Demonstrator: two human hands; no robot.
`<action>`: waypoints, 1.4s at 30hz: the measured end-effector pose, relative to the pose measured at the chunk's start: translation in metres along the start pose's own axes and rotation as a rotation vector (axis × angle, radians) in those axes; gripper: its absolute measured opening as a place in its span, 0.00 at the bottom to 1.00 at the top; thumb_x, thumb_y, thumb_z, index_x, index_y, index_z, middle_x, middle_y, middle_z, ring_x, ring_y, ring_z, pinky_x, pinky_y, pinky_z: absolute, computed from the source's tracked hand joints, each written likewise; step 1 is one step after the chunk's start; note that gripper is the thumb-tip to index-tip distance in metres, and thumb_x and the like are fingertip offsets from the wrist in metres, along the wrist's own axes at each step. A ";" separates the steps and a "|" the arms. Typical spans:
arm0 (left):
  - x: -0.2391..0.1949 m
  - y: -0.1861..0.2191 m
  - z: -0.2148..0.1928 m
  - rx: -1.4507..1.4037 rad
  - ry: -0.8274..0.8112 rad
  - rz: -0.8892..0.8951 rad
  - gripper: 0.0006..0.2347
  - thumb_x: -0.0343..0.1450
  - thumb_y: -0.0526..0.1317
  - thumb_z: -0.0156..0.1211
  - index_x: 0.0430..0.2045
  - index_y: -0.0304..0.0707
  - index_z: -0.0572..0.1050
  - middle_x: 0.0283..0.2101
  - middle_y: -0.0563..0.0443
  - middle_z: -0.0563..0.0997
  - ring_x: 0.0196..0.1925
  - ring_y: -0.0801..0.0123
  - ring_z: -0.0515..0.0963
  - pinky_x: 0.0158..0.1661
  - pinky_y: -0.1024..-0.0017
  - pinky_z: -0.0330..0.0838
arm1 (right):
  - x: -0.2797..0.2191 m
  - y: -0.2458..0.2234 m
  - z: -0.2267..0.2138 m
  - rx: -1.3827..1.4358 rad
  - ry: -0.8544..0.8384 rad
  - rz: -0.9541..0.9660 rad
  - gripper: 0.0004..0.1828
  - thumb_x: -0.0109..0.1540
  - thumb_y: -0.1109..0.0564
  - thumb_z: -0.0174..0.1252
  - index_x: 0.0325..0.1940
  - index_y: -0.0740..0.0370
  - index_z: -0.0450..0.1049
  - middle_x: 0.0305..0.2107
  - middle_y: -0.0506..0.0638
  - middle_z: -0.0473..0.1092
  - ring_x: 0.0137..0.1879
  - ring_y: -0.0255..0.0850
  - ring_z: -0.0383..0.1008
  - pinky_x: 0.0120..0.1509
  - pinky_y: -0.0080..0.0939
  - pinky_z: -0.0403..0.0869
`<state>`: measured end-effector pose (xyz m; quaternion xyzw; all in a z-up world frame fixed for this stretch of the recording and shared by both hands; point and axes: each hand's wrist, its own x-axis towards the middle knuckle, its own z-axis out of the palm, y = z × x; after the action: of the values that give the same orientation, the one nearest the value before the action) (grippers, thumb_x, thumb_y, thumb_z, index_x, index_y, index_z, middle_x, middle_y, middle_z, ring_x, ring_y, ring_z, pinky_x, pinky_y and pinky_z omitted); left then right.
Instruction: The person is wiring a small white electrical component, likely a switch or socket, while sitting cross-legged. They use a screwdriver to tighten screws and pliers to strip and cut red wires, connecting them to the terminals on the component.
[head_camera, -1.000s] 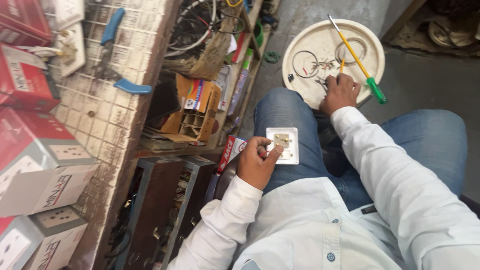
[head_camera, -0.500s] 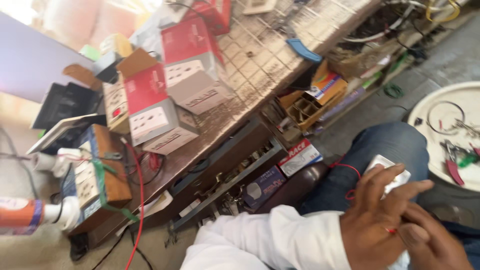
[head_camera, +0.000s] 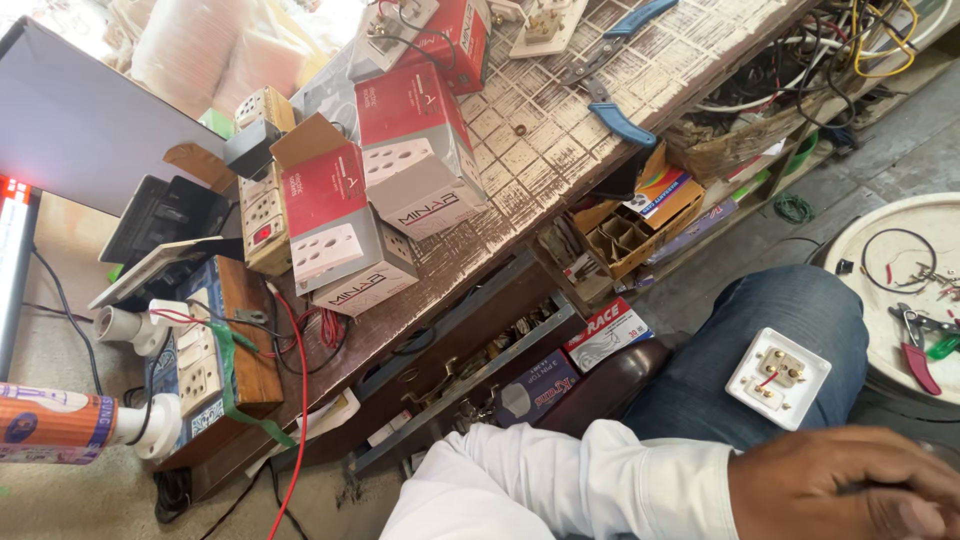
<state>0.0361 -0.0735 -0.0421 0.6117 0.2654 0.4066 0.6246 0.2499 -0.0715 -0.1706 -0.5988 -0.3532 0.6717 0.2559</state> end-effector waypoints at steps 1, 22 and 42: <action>0.001 -0.001 -0.001 -0.032 0.000 -0.008 0.15 0.84 0.52 0.49 0.55 0.41 0.70 0.54 0.49 0.73 0.59 0.69 0.72 0.64 0.75 0.66 | 0.000 -0.001 -0.002 -0.001 -0.003 0.004 0.14 0.64 0.59 0.60 0.49 0.73 0.80 0.42 0.60 0.76 0.46 0.41 0.74 0.49 0.41 0.72; 0.063 0.046 -0.014 -0.158 -0.025 -0.136 0.05 0.69 0.35 0.67 0.35 0.34 0.82 0.42 0.52 0.74 0.46 0.72 0.74 0.49 0.74 0.69 | -0.108 -0.121 0.000 -0.061 0.119 -0.691 0.10 0.52 0.67 0.69 0.23 0.64 0.72 0.25 0.49 0.68 0.30 0.35 0.68 0.34 0.33 0.69; 0.068 0.117 -0.038 0.544 -0.078 0.099 0.09 0.70 0.30 0.66 0.44 0.35 0.82 0.35 0.47 0.78 0.35 0.61 0.79 0.37 0.68 0.73 | -0.131 -0.176 0.033 -0.679 0.599 -1.138 0.18 0.49 0.65 0.73 0.29 0.62 0.67 0.27 0.51 0.69 0.31 0.45 0.70 0.33 0.43 0.67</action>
<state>0.0194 -0.0053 0.0800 0.7843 0.3104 0.3267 0.4263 0.2232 -0.0686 0.0501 -0.5269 -0.7137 0.0949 0.4516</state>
